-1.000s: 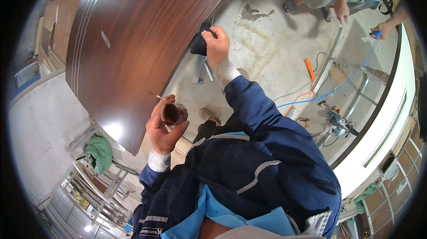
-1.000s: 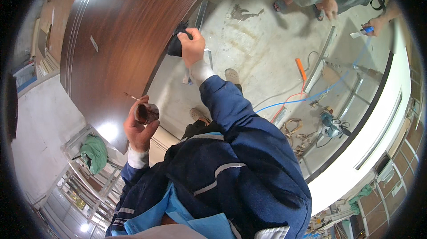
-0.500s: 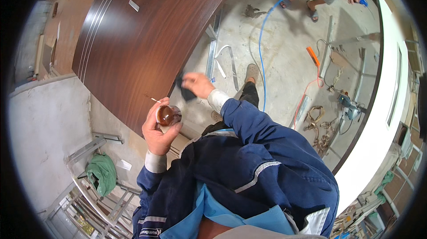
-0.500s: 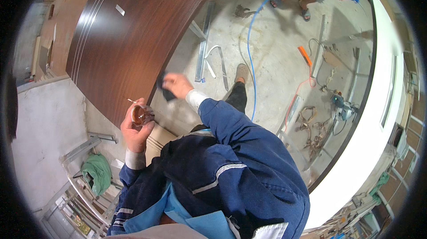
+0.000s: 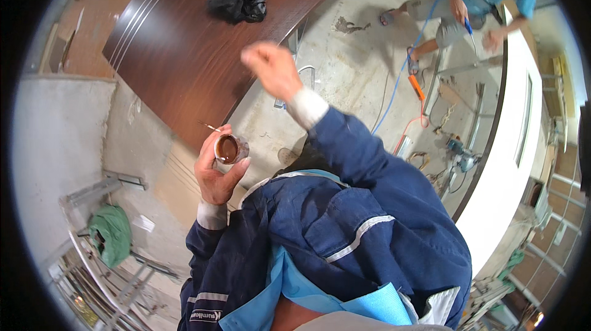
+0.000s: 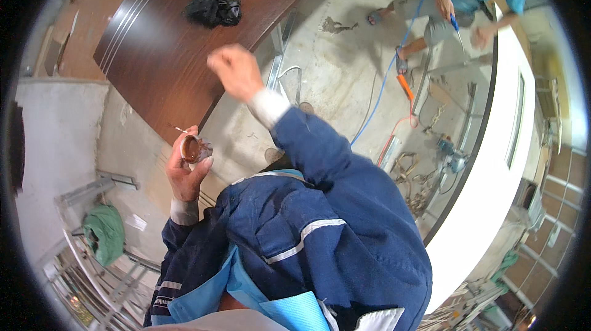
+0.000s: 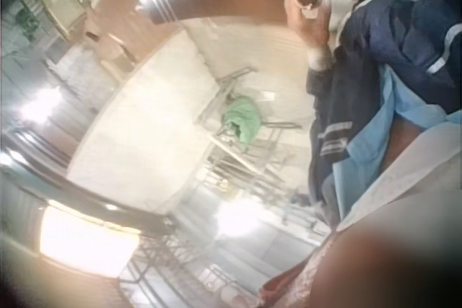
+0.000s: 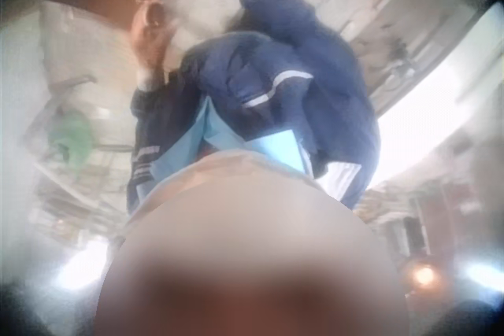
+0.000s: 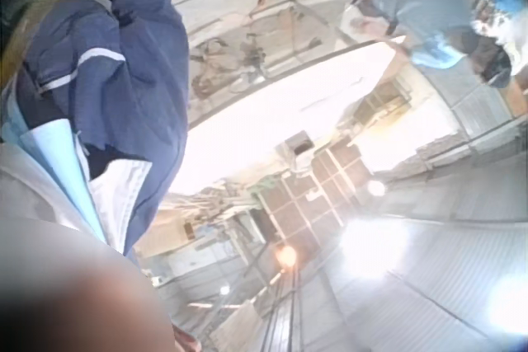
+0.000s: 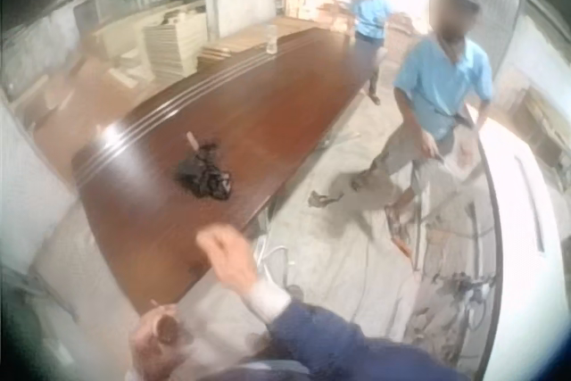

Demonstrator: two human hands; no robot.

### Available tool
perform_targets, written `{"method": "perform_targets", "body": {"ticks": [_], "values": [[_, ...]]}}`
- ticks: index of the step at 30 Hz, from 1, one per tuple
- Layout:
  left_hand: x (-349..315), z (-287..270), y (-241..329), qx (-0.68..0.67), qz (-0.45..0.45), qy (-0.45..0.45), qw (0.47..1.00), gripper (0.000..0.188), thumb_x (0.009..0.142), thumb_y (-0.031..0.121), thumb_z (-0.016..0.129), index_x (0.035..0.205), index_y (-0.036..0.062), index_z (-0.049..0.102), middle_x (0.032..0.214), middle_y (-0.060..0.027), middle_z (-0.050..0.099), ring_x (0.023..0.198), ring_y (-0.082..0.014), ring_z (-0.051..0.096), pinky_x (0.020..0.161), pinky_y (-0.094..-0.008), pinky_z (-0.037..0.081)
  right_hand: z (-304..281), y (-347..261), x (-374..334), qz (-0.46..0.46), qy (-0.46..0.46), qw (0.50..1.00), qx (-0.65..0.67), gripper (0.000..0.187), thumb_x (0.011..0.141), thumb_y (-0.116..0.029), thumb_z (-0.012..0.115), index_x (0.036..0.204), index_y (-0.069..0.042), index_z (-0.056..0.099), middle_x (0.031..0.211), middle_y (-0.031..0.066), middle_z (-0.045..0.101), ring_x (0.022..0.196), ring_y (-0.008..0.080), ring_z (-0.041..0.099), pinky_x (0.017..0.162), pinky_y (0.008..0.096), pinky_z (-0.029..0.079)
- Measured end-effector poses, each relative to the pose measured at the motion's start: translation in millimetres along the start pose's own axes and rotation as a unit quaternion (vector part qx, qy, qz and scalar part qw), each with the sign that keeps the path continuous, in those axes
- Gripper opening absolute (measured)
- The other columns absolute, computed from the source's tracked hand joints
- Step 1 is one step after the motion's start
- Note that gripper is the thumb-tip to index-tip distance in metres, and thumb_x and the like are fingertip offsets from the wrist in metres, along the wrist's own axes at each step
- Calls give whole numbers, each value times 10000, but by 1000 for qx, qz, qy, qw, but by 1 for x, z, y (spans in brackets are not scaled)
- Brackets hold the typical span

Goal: The person applies a dark finish to a curved wooden panel using a small brush and wipes the surface with a cloth. They then retrieve a small label, peel off its backing, and stick it onto the panel.

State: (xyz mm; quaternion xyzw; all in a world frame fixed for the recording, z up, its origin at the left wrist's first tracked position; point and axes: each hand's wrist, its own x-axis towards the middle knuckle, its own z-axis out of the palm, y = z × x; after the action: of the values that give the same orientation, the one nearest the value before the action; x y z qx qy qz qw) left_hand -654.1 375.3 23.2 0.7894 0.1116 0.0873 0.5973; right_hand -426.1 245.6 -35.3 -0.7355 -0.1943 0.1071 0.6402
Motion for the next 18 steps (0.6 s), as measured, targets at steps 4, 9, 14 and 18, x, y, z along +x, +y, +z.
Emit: {"method": "perform_targets", "body": {"ticks": [4,9,14,18], "values": [[-14,-4,-2,-5,1,-13,1000,612,735,162,841,1271,-55,638,1339,-182,639,1266,-282,603,1102,-400,433,19,-3,-90,235,-302,884,267,510,1027,-505,595,962,-28,764,938,64,706,805,119,615,717,239,504],[-32,0,-12,-23,-14,-30,999,549,724,108,842,1237,-5,684,1310,-163,658,1258,-297,617,1093,-406,453,24,1,-130,322,-325,806,375,467,1045,-434,598,1218,-19,721,1051,36,696,809,113,579,683,250,489],[-44,0,-22,-15,12,-57,998,606,750,112,825,1316,-2,640,1360,-168,629,1305,-292,587,1113,-405,440,26,9,-148,374,-315,759,429,265,1008,-271,689,1112,-30,725,938,36,692,769,104,580,681,238,486],[-54,4,-28,-17,4,-16,1000,577,757,150,865,1278,0,669,1395,-195,614,1339,-296,571,1106,-388,449,27,30,-148,372,-247,776,446,131,984,-160,689,1034,-40,702,894,52,684,762,132,605,681,265,500]]}}
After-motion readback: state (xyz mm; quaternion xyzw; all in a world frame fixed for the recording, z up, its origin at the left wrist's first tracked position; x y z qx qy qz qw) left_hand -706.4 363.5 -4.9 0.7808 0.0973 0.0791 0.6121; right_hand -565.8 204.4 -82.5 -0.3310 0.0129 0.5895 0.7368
